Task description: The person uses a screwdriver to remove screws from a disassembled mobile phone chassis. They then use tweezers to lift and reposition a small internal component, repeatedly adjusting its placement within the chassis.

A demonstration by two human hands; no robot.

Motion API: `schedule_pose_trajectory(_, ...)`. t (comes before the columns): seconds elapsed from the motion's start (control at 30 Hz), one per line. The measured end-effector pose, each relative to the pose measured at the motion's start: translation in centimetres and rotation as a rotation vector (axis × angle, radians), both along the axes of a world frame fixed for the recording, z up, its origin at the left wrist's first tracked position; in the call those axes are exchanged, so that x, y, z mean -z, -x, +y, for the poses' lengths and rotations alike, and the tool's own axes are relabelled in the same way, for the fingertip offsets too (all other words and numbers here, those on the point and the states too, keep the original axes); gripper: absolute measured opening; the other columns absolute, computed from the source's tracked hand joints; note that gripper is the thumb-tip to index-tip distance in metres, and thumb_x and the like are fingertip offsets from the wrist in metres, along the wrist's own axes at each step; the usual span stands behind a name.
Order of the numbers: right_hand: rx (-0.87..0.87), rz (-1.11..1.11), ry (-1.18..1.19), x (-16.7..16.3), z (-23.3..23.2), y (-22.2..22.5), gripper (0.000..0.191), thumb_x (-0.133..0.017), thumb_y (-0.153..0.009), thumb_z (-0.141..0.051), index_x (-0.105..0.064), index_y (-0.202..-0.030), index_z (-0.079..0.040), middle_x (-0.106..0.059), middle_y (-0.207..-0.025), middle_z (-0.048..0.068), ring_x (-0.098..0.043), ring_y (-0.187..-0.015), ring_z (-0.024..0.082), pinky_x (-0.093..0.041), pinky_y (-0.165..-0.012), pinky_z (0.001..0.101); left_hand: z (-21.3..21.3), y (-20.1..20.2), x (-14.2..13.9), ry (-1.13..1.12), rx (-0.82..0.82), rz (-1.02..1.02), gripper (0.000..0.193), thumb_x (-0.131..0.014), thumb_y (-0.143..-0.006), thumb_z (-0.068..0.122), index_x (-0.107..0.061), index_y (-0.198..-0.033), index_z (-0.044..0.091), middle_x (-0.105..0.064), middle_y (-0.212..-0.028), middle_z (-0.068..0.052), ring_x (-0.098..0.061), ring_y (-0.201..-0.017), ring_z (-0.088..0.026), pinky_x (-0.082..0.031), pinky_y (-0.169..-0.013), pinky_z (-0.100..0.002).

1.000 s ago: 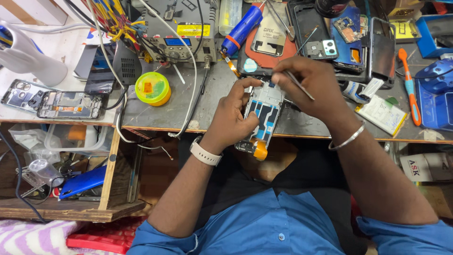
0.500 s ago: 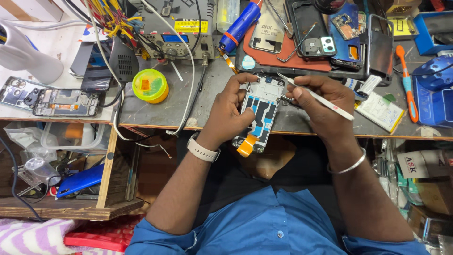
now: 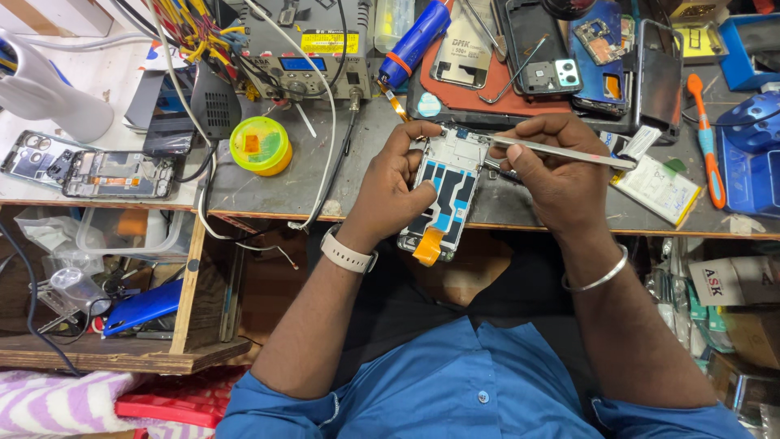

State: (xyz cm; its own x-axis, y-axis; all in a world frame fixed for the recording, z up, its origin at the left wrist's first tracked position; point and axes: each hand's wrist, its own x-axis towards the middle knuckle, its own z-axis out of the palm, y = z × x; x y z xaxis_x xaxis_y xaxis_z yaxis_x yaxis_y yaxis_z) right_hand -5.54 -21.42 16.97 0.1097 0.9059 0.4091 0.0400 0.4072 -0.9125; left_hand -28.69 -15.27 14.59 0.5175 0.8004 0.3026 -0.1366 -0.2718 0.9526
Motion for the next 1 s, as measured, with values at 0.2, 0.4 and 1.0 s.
schedule_pose_trajectory(0.2,0.100,-0.237,-0.029,-0.01,-0.07,0.23,0.022,-0.070,-0.102,-0.005,-0.063,-0.120,0.004,-0.074,-0.113,0.014,-0.073,-0.102,0.015,-0.061,-0.089,0.0260,0.17,0.07,0.14,0.057,0.040,-0.058,0.063,-0.054,-0.082,-0.009,-0.042,-0.143,0.003,-0.072,-0.092,-0.005,-0.063,-0.078,-0.003,-0.049,-0.070,-0.018)
schedule_pose_trajectory(0.4,0.183,-0.421,-0.063,-0.62,-0.33,0.64,0.021,-0.074,-0.100,-0.010,-0.070,-0.116,0.002,-0.076,-0.109,0.010,-0.071,-0.094,0.010,-0.057,-0.083,0.0232,0.42,-0.03,0.32,0.107,0.072,-0.099,0.065,-0.053,-0.081,-0.012,-0.040,-0.143,0.002,-0.072,-0.098,-0.009,-0.067,-0.083,-0.005,-0.053,-0.073,-0.020)
schedule_pose_trajectory(1.0,0.178,-0.474,-0.104,-0.43,-0.09,0.67,0.019,-0.075,-0.102,-0.014,-0.073,-0.116,-0.002,-0.076,-0.108,0.009,-0.071,-0.093,0.011,-0.058,-0.079,0.0236,0.57,0.07,0.29,0.109,0.057,-0.081,0.063,-0.053,-0.082,-0.011,-0.040,-0.143,0.001,-0.075,-0.100,-0.013,-0.070,-0.085,-0.008,-0.056,-0.076,-0.022)
